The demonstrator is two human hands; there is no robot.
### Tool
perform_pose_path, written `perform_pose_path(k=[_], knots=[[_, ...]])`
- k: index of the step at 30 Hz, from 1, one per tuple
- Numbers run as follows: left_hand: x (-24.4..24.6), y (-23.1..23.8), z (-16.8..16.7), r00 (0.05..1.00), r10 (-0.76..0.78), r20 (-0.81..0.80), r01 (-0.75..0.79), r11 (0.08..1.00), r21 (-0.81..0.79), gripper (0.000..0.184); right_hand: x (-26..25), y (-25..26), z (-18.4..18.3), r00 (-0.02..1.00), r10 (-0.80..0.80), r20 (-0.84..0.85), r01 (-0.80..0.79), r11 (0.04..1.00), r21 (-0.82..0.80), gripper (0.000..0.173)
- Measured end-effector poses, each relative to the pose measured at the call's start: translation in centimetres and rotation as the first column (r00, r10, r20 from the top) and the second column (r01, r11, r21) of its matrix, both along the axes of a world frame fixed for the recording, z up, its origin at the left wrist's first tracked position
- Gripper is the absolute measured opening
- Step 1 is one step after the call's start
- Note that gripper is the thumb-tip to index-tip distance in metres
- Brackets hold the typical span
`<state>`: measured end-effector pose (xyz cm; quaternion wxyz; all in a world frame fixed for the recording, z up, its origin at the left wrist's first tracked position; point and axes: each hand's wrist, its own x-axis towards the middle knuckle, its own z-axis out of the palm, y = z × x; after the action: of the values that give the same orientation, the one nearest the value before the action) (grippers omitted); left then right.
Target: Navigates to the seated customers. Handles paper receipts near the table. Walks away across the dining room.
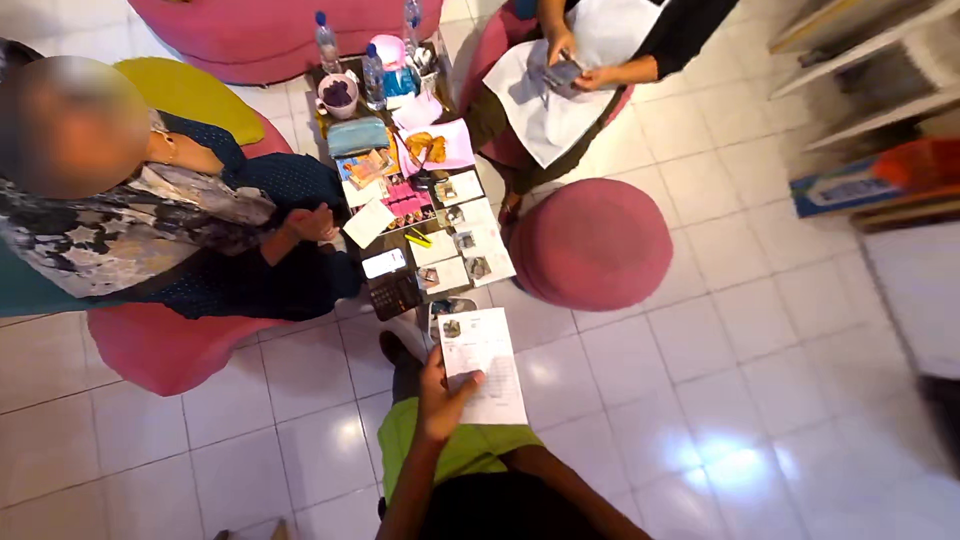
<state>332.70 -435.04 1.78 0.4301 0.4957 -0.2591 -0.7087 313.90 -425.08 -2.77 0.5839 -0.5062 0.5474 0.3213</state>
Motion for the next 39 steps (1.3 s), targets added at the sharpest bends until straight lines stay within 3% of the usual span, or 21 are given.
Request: perform_pose_path(k=[4, 13, 17, 27, 33, 39], knots=[[-0.3, -1.5, 2.8, 0.997, 0.04, -0.062, -0.048, 0.99, -0.133, 0.068, -0.5, 0.8, -1.2, 0.999, -0.01, 0.031, 0.011, 0.999, -0.034, 0.054], [-0.3, -1.6, 4.7, 0.997, 0.048, -0.057, -0.055, 0.99, -0.127, 0.073, 0.3, 0.1, 0.4, 0.997, -0.075, 0.007, 0.075, 0.997, -0.018, 0.055], [-0.3, -1.4, 5.0, 0.996, 0.054, -0.066, -0.062, 0.99, -0.127, 0.073, 1.0, -1.0, 2.2, 0.998, -0.052, -0.02, 0.053, 0.998, 0.035, 0.054], [0.6, 0.3, 4.2, 0.999, -0.026, -0.042, 0.022, 0.996, -0.086, 0.068, 0.4, 1.4, -0.8, 0.997, -0.071, -0.017, 0.071, 0.997, -0.004, 0.052], [0.9, 0.9, 4.1, 1.0, -0.02, -0.018, 0.019, 0.999, -0.043, 0.068, 1.6, -0.6, 2.2, 0.999, -0.031, -0.013, 0.031, 0.999, 0.025, 0.053], [0.9, 1.1, 4.1, 0.999, -0.032, -0.025, 0.031, 0.999, -0.03, 0.072, 1.4, -0.5, 2.1, 0.997, -0.08, 0.015, 0.08, 0.996, 0.026, 0.053]])
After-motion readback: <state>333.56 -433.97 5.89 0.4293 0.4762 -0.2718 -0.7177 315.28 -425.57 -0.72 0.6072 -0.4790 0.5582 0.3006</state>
